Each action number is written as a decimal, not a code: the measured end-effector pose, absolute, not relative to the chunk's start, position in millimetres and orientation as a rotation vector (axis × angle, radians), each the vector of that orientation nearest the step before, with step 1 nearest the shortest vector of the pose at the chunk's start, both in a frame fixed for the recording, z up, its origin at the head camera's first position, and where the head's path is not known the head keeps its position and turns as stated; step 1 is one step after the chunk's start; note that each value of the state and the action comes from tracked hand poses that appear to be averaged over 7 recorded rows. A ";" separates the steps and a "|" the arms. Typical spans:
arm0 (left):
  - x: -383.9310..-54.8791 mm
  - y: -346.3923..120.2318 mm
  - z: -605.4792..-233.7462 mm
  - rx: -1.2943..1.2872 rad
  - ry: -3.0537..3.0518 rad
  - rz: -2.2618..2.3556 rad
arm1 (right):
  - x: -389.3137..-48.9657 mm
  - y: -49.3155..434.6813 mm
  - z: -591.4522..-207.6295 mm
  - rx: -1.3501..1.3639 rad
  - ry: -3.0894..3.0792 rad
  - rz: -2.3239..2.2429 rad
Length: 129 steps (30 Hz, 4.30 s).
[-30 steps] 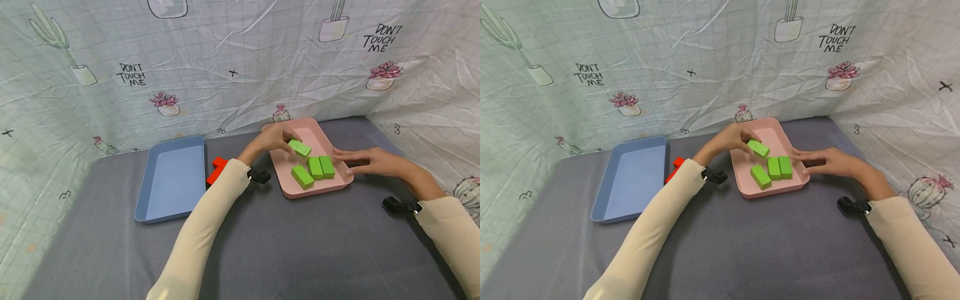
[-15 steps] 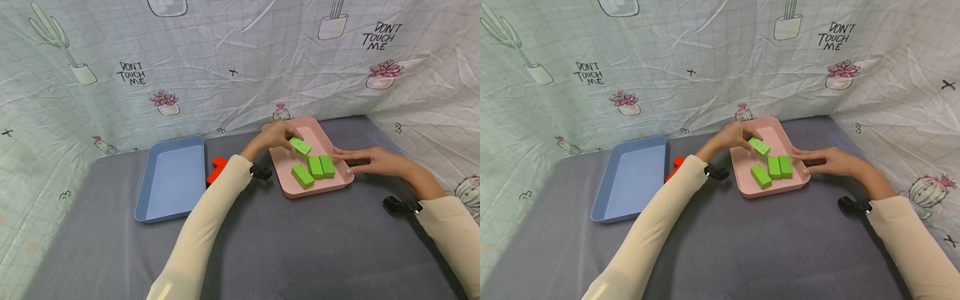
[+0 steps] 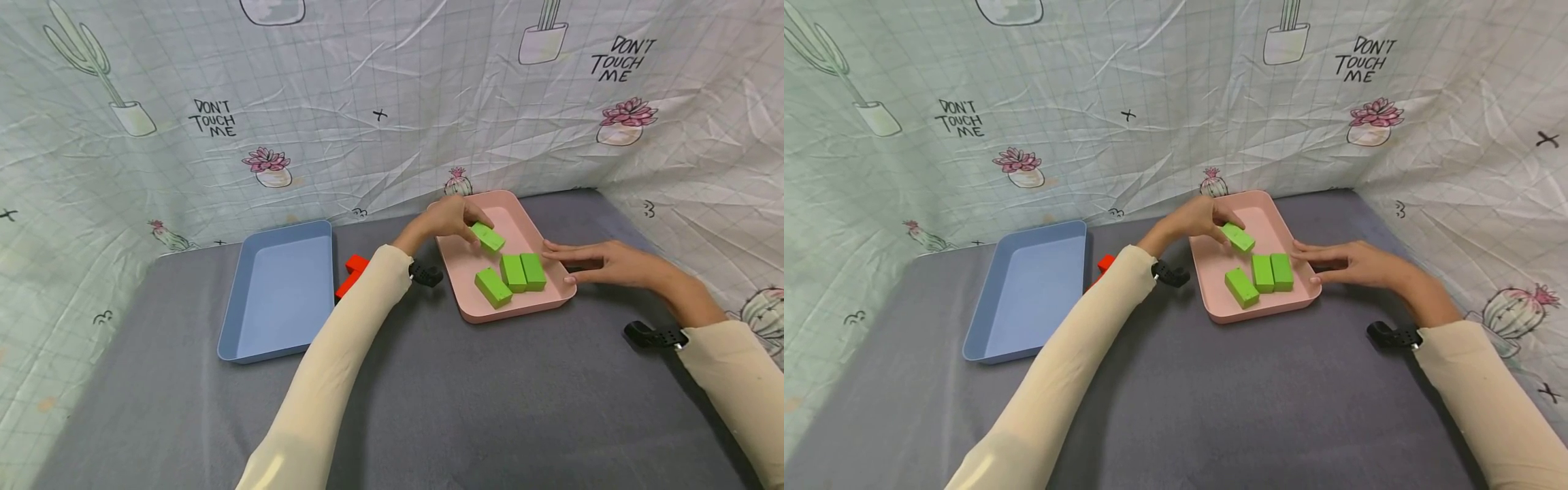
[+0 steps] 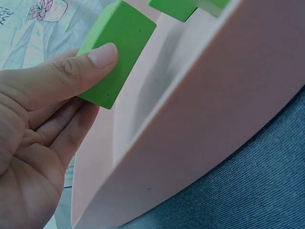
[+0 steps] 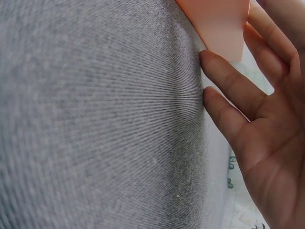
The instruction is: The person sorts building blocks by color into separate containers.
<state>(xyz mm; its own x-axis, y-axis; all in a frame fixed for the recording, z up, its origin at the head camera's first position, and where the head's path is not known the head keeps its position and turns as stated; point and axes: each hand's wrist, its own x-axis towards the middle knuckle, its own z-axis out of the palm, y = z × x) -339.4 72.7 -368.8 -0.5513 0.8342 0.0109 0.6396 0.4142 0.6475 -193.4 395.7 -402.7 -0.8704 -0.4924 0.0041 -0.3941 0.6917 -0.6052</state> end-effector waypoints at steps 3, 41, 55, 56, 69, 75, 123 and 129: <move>-341.3 72.0 -370.3 1.269 2.364 0.882 | -193.4 395.6 -402.4 -0.732 2.734 -0.932; -349.8 79.8 -377.1 1.356 2.061 0.876 | -201.4 397.2 -397.9 -0.763 2.699 -0.928; -352.9 76.4 -376.5 1.335 2.067 0.828 | -203.6 399.1 -402.8 -0.773 2.710 -0.925; -353.1 76.4 -376.5 1.339 2.075 0.821 | -203.9 399.3 -403.4 -0.774 2.711 -0.925; -357.6 78.1 -373.3 1.275 2.051 0.847 | -204.6 400.1 -405.9 -0.775 2.722 -0.915; -358.0 77.5 -372.1 1.248 2.059 0.832 | -204.5 399.7 -405.3 -0.760 2.723 -0.907; -271.7 -6.8 -342.3 1.346 2.329 0.917 | -209.0 401.3 -405.6 -0.791 2.713 -0.928; -251.6 -25.3 -347.8 1.360 2.316 0.940 | -207.8 402.7 -407.0 -0.789 2.725 -0.928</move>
